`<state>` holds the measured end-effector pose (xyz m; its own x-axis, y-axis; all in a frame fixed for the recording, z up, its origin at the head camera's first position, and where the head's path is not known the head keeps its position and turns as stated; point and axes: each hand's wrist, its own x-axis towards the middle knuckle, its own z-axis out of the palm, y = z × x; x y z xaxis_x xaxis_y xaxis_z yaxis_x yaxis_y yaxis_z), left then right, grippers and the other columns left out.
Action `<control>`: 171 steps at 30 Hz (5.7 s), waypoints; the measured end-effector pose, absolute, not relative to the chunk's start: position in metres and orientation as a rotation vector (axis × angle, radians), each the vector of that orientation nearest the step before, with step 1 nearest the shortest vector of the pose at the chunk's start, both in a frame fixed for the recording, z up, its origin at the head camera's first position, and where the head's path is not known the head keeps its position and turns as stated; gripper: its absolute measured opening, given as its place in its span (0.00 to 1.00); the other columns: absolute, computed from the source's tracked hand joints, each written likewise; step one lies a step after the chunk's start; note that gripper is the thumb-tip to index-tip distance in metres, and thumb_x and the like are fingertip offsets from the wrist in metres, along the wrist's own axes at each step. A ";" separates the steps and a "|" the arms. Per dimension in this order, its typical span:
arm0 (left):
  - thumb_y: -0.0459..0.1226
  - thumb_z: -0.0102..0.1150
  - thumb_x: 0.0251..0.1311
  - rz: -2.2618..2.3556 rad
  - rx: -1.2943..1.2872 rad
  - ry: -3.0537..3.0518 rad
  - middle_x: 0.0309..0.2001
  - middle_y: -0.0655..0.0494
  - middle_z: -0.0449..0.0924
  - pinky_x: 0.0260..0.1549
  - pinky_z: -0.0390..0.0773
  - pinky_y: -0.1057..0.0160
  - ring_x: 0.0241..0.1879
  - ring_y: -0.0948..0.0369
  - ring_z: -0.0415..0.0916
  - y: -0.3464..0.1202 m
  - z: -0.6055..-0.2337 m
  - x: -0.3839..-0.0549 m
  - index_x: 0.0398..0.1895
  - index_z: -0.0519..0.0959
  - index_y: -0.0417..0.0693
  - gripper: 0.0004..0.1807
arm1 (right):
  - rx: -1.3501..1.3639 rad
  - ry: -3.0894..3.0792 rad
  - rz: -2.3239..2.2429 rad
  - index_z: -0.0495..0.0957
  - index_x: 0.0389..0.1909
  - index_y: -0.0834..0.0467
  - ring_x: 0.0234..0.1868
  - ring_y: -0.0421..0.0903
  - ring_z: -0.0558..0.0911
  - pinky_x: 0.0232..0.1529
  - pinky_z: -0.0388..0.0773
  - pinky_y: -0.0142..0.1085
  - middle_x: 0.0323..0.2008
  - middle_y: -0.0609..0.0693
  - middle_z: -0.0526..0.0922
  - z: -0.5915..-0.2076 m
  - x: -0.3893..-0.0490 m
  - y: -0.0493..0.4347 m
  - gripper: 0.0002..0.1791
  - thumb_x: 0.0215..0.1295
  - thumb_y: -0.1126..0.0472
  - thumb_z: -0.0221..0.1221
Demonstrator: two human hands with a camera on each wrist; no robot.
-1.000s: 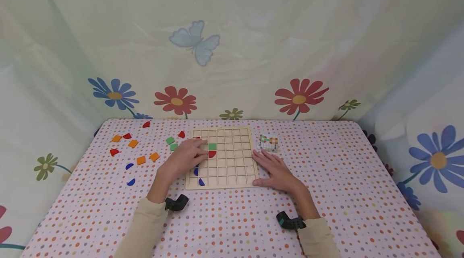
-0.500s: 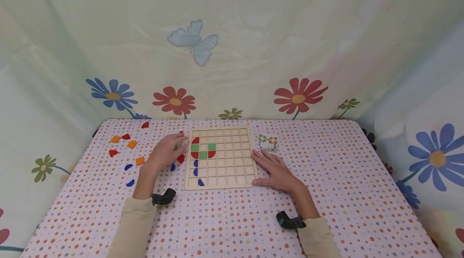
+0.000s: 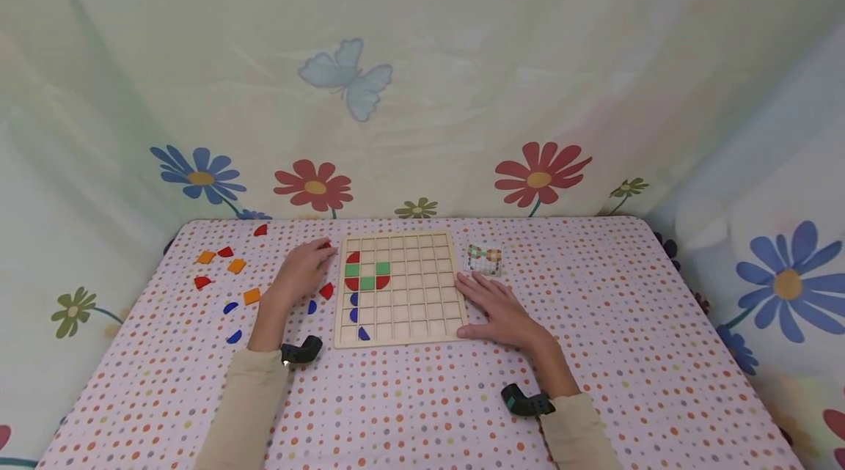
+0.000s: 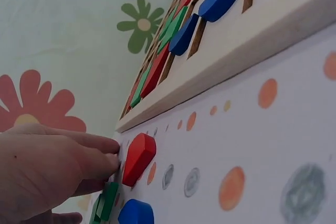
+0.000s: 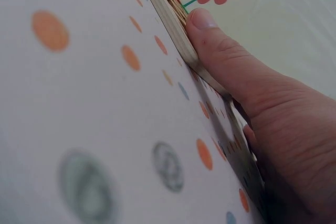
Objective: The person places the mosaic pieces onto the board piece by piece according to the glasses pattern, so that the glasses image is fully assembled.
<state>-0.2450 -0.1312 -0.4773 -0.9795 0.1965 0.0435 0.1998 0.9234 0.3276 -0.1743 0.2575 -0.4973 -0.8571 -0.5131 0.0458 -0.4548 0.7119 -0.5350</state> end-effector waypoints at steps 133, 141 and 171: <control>0.41 0.58 0.65 -0.738 -0.365 -2.964 0.66 0.48 0.71 0.66 0.64 0.40 0.69 0.47 0.62 -0.168 -0.447 -0.221 0.64 0.73 0.51 0.23 | -0.736 2.809 -0.808 0.56 0.75 0.51 0.77 0.61 0.49 0.71 0.41 0.62 0.76 0.53 0.54 -0.494 -0.175 0.258 0.51 0.53 0.40 0.67; 0.41 0.56 0.67 -0.705 -0.384 -3.032 0.65 0.44 0.72 0.64 0.66 0.41 0.66 0.45 0.65 -0.194 -0.457 -0.217 0.64 0.73 0.48 0.23 | -0.762 2.819 -0.819 0.56 0.75 0.51 0.76 0.62 0.51 0.71 0.42 0.62 0.76 0.53 0.55 -0.494 -0.174 0.259 0.50 0.53 0.41 0.67; 0.39 0.61 0.64 -0.558 -0.407 -3.084 0.51 0.48 0.76 0.52 0.76 0.50 0.52 0.51 0.72 -0.174 -0.467 -0.210 0.55 0.81 0.45 0.18 | -0.757 2.808 -0.801 0.55 0.75 0.51 0.76 0.62 0.50 0.71 0.42 0.61 0.76 0.53 0.55 -0.495 -0.174 0.257 0.51 0.53 0.40 0.66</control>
